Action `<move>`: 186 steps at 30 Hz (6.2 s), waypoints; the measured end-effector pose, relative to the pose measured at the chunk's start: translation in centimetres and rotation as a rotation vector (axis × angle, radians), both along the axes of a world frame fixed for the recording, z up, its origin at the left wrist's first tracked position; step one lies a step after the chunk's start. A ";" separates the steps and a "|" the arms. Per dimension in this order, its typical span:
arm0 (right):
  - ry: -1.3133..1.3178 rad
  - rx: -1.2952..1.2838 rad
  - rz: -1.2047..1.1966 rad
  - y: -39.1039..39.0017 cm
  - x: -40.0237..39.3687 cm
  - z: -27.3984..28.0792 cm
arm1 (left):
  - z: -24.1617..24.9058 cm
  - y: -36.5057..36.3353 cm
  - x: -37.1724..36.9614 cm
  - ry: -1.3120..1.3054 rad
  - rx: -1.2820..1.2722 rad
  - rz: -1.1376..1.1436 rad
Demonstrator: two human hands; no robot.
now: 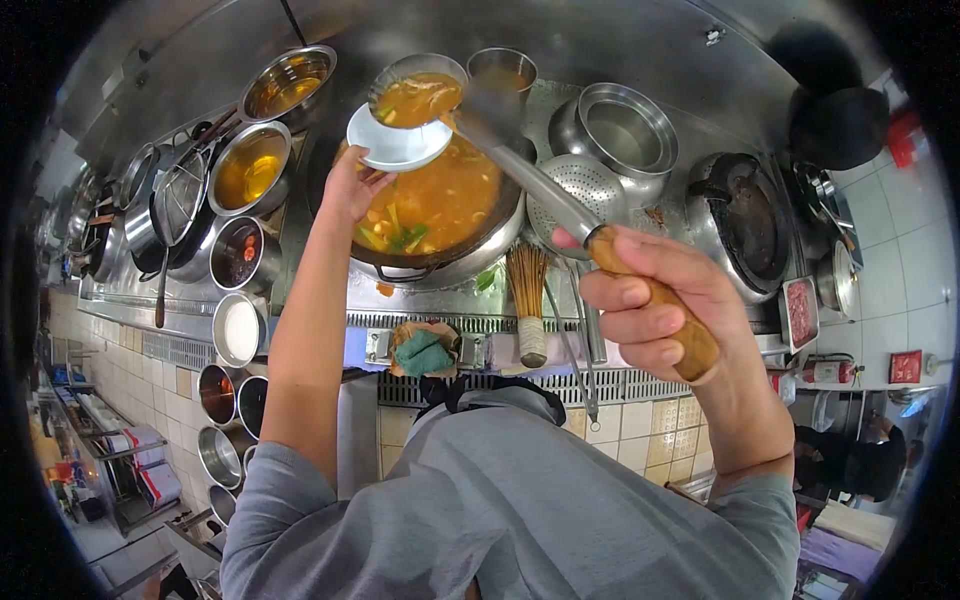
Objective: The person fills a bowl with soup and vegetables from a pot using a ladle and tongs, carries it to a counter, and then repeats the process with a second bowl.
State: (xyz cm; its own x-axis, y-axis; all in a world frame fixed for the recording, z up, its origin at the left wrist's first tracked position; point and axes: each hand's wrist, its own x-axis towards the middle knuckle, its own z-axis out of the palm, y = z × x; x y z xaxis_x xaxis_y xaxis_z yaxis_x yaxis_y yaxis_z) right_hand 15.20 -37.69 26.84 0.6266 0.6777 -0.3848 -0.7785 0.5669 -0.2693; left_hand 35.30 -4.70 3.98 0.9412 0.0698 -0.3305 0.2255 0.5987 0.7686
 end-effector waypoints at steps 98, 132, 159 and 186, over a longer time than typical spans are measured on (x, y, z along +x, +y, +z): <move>-0.890 -2.509 -0.259 -10.5 -12.1 -32.4 | 12.8 5.3 -8.4 -0.237 0.090 0.078; -1.507 -2.223 0.604 9.5 16.1 -9.6 | 2.1 13.4 -20.6 -0.149 -0.027 0.260; -1.837 -2.750 0.571 13.3 18.9 -5.0 | -0.7 14.4 -19.5 -0.123 0.010 0.267; -1.769 -3.000 0.025 7.0 10.3 12.2 | -0.9 11.3 -8.2 -0.042 -0.010 0.238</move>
